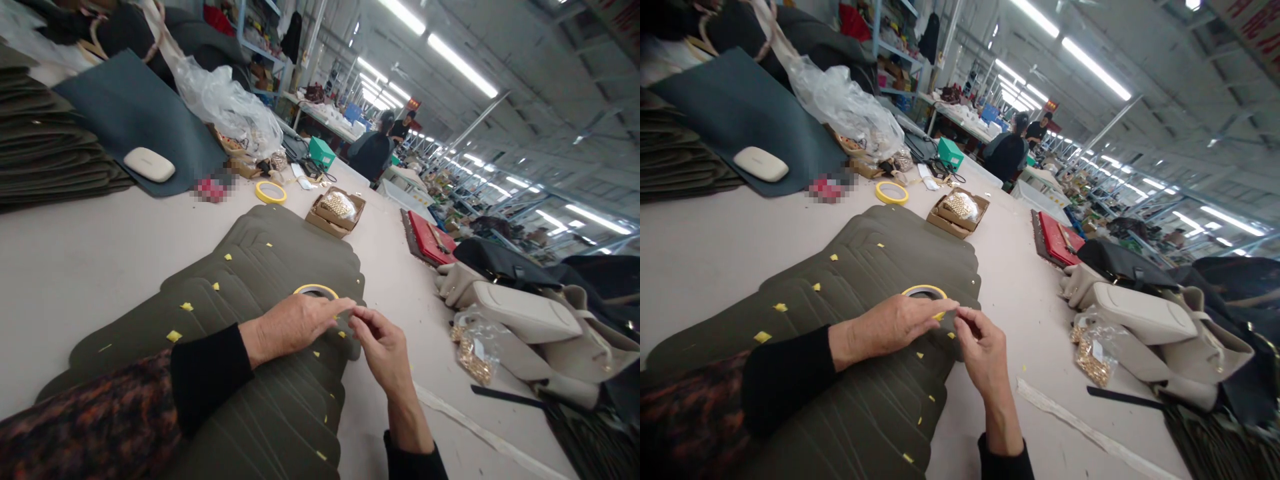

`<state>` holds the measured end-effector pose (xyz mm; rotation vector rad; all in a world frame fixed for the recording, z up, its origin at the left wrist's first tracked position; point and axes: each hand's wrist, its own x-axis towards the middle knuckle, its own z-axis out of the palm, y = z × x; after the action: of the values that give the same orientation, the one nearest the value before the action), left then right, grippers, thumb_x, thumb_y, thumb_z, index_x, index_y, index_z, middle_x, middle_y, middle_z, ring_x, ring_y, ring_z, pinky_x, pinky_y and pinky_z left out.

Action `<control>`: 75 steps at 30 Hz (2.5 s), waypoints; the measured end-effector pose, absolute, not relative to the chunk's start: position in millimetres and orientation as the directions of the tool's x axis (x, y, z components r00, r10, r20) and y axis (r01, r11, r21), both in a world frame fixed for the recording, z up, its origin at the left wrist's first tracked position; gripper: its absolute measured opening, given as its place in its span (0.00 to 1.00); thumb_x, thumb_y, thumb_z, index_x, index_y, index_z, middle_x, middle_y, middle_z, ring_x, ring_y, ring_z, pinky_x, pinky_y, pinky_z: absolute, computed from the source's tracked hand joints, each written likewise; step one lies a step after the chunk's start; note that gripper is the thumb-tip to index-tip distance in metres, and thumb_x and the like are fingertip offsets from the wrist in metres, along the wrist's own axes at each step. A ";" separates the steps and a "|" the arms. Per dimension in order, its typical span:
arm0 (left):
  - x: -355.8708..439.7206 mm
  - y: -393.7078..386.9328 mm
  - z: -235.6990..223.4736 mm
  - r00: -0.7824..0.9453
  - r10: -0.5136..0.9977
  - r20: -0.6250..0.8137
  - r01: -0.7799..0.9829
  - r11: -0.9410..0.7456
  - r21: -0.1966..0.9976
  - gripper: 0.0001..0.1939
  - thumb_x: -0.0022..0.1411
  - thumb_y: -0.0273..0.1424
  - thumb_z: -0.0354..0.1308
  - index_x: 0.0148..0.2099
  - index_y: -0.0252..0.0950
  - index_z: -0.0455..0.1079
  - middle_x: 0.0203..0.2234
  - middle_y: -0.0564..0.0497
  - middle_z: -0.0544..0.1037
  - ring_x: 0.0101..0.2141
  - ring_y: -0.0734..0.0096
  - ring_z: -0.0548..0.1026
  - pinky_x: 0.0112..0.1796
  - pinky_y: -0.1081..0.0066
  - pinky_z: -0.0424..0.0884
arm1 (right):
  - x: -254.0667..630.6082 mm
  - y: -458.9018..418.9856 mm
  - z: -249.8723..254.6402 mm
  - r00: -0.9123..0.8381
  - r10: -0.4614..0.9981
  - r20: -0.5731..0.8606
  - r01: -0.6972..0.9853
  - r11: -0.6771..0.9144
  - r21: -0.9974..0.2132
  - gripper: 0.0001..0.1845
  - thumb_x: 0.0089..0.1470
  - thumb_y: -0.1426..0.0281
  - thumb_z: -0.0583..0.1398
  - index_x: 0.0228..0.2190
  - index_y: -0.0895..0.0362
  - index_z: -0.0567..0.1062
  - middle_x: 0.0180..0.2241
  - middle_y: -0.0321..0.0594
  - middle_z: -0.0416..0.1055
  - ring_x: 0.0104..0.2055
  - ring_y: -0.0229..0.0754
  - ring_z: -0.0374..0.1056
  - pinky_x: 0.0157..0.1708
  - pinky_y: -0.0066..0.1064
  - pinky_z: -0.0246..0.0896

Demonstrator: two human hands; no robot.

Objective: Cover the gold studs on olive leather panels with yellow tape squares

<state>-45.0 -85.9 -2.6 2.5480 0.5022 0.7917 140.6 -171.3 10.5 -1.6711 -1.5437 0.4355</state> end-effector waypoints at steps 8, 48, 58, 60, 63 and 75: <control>-47.5 -90.3 -7.3 0.767 0.462 0.445 0.211 -0.837 0.505 0.19 0.66 0.28 0.52 0.58 0.36 0.56 0.45 0.46 0.75 0.45 0.65 0.75 0.45 0.68 0.71 | 119.9 -170.1 7.8 -0.067 0.874 0.481 0.813 0.328 -0.481 0.08 0.57 0.74 0.56 0.33 0.55 0.76 0.30 0.39 0.76 0.31 0.38 0.71 0.34 0.29 0.66; -26.5 -86.5 -11.8 0.872 0.433 0.227 0.390 -0.897 0.209 0.05 0.66 0.27 0.48 0.42 0.35 0.64 0.35 0.46 0.72 0.35 0.62 0.68 0.35 0.65 0.64 | 183.0 -179.8 -20.3 0.309 0.943 -0.125 0.428 -0.255 -0.867 0.15 0.48 0.58 0.62 0.26 0.59 0.75 0.26 0.39 0.73 0.29 0.39 0.67 0.31 0.31 0.62; -29.3 -85.0 -16.0 0.884 0.420 0.205 0.371 -0.898 0.236 0.05 0.65 0.26 0.47 0.42 0.36 0.64 0.35 0.46 0.72 0.36 0.61 0.68 0.35 0.64 0.64 | 166.1 -186.6 -12.5 0.157 0.987 0.037 0.799 -0.105 -0.592 0.11 0.53 0.69 0.56 0.21 0.55 0.72 0.36 0.41 0.72 0.38 0.42 0.68 0.40 0.34 0.60; -29.1 -85.1 -15.5 0.883 0.425 0.201 0.373 -0.893 0.251 0.06 0.66 0.26 0.47 0.42 0.36 0.64 0.35 0.46 0.72 0.36 0.61 0.68 0.36 0.65 0.64 | 166.4 -186.7 -12.5 0.159 0.986 0.049 0.798 -0.100 -0.594 0.11 0.53 0.69 0.56 0.21 0.55 0.72 0.35 0.41 0.72 0.38 0.42 0.68 0.40 0.34 0.60; -29.0 -85.1 -16.1 0.874 0.442 0.204 0.385 -0.883 0.268 0.06 0.67 0.28 0.47 0.42 0.37 0.64 0.36 0.47 0.72 0.36 0.61 0.68 0.35 0.65 0.64 | 173.0 -189.6 -14.9 0.169 0.985 0.025 0.734 -0.109 -0.670 0.10 0.52 0.68 0.57 0.23 0.55 0.73 0.36 0.41 0.73 0.38 0.43 0.68 0.40 0.34 0.61; -28.7 -84.8 -19.6 0.865 0.453 0.215 0.391 -0.878 0.276 0.07 0.67 0.29 0.47 0.44 0.36 0.64 0.36 0.46 0.72 0.37 0.61 0.69 0.36 0.64 0.64 | 164.1 -190.4 -18.0 0.129 0.986 0.107 0.818 -0.045 -0.574 0.09 0.55 0.70 0.55 0.24 0.55 0.71 0.33 0.40 0.71 0.36 0.42 0.68 0.39 0.34 0.61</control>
<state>-28.7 -84.8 -19.6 2.8156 0.6463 0.4045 164.1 -190.4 -18.0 -1.9074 -1.7327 0.4364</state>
